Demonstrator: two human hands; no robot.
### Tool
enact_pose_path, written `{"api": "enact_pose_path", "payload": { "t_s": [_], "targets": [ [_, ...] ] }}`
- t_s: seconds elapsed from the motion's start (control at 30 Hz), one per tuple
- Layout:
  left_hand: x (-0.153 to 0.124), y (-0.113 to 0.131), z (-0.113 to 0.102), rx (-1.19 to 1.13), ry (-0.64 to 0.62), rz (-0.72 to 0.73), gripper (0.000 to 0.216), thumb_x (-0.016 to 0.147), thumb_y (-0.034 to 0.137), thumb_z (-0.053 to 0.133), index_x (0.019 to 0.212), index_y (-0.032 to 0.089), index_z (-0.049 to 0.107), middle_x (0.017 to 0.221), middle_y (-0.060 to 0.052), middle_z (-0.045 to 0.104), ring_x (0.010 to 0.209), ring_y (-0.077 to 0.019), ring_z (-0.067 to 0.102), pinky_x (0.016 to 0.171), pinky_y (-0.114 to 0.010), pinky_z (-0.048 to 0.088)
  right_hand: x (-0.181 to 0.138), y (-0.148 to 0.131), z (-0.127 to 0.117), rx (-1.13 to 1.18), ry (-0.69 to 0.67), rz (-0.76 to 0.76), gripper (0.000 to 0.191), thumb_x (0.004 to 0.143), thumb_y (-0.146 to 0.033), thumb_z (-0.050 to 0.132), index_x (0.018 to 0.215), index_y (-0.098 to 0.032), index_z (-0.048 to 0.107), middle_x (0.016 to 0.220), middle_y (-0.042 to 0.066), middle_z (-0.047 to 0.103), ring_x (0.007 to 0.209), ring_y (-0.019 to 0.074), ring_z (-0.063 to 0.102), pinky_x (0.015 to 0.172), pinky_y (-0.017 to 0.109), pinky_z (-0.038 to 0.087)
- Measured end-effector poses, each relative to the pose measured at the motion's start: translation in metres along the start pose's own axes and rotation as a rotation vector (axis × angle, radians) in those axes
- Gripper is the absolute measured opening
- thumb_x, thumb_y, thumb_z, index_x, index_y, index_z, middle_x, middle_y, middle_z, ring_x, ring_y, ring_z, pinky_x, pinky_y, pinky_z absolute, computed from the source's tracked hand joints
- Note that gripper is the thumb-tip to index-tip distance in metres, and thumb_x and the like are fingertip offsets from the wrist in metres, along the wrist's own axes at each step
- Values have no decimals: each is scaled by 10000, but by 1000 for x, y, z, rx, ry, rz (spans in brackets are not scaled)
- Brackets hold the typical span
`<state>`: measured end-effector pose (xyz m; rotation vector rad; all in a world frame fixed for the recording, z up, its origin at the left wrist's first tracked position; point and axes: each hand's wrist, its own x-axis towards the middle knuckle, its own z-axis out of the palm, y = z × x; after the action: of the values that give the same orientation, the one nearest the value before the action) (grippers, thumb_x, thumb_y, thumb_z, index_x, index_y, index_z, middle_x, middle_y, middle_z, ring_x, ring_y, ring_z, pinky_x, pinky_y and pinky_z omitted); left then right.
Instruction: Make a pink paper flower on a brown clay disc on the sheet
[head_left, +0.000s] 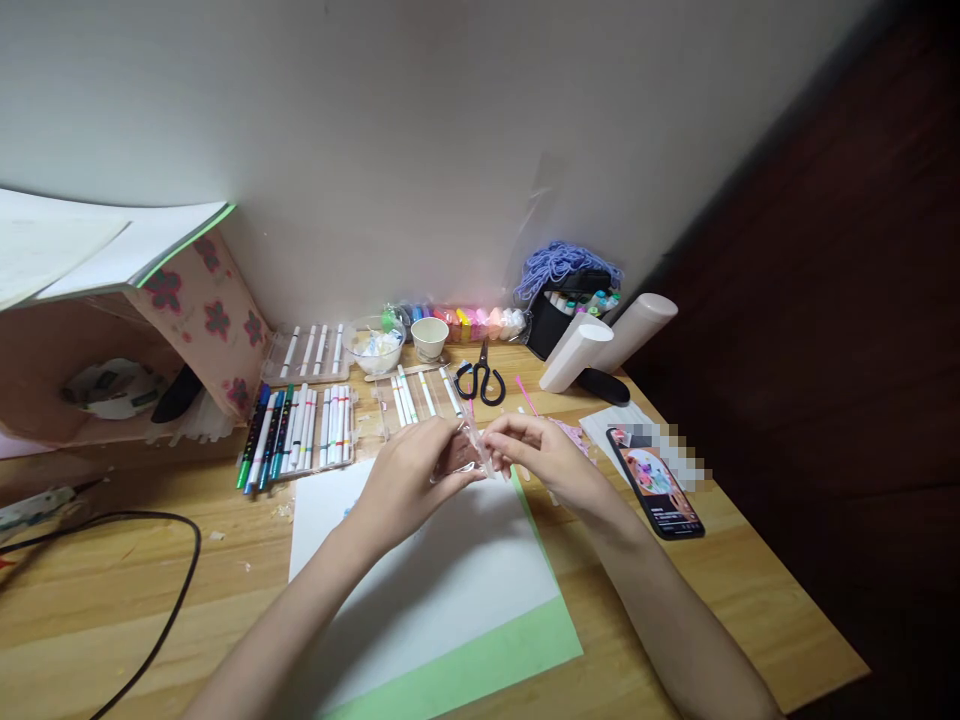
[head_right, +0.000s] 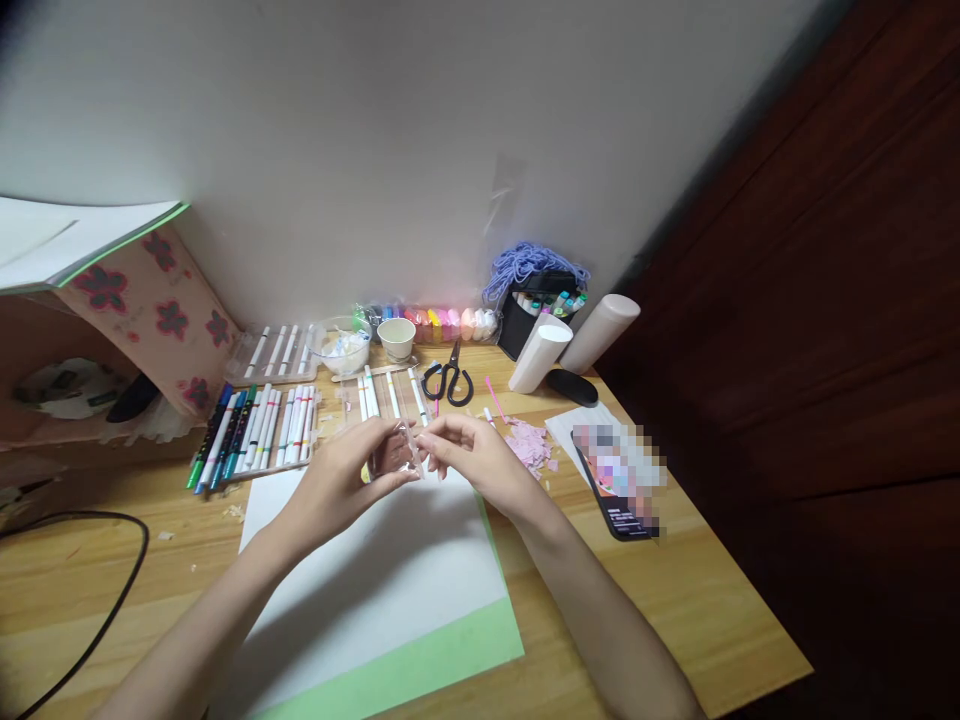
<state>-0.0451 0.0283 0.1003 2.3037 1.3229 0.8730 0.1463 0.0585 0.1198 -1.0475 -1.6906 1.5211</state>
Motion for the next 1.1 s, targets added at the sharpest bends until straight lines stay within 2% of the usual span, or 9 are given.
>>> {"api": "enact_pose_path", "payload": {
  "t_s": [0.2,0.43,0.6,0.77,0.9,1.1],
  "targets": [
    [1,0,3,50,-31,5,289,882,458,546,984,187,536,770,-4,574,703,-155,552,640,-262,393,0,5,-4,1,0,31,255,783,-414,661,738,-167,618,667,-9,577,608,108,527,612,249,442],
    [0,3,6,21,-60,-29,256,874,427,570,841,182,505,746,7,546,649,-137,500,591,-243,357,-2,9,-8,-14,38,55,202,730,-340,711,813,-163,665,785,20,652,673,120,584,638,255,471],
    [0,6,7,-2,-62,-19,223,873,394,582,908,182,523,748,12,547,660,-135,509,609,-244,373,-4,5,-10,-6,3,60,177,741,-324,681,792,-155,672,717,12,644,600,104,560,597,250,466],
    [-1,8,6,9,-55,0,244,885,419,557,938,182,530,750,4,552,687,-147,528,630,-255,386,-5,4,-11,-15,8,95,186,687,-309,724,788,-158,682,786,39,683,725,145,622,683,278,500],
    [-2,10,4,34,-57,-2,237,885,407,562,940,178,535,765,-3,563,707,-154,533,634,-259,385,-5,3,-11,-27,8,114,186,685,-318,714,775,-158,683,752,34,673,679,137,602,638,270,494],
    [-3,12,2,50,-40,15,234,882,402,570,952,182,531,772,-3,568,689,-148,514,634,-259,375,-4,2,-9,-21,-1,133,157,670,-266,706,775,-151,687,767,38,678,694,131,601,651,252,479]
  ]
}}
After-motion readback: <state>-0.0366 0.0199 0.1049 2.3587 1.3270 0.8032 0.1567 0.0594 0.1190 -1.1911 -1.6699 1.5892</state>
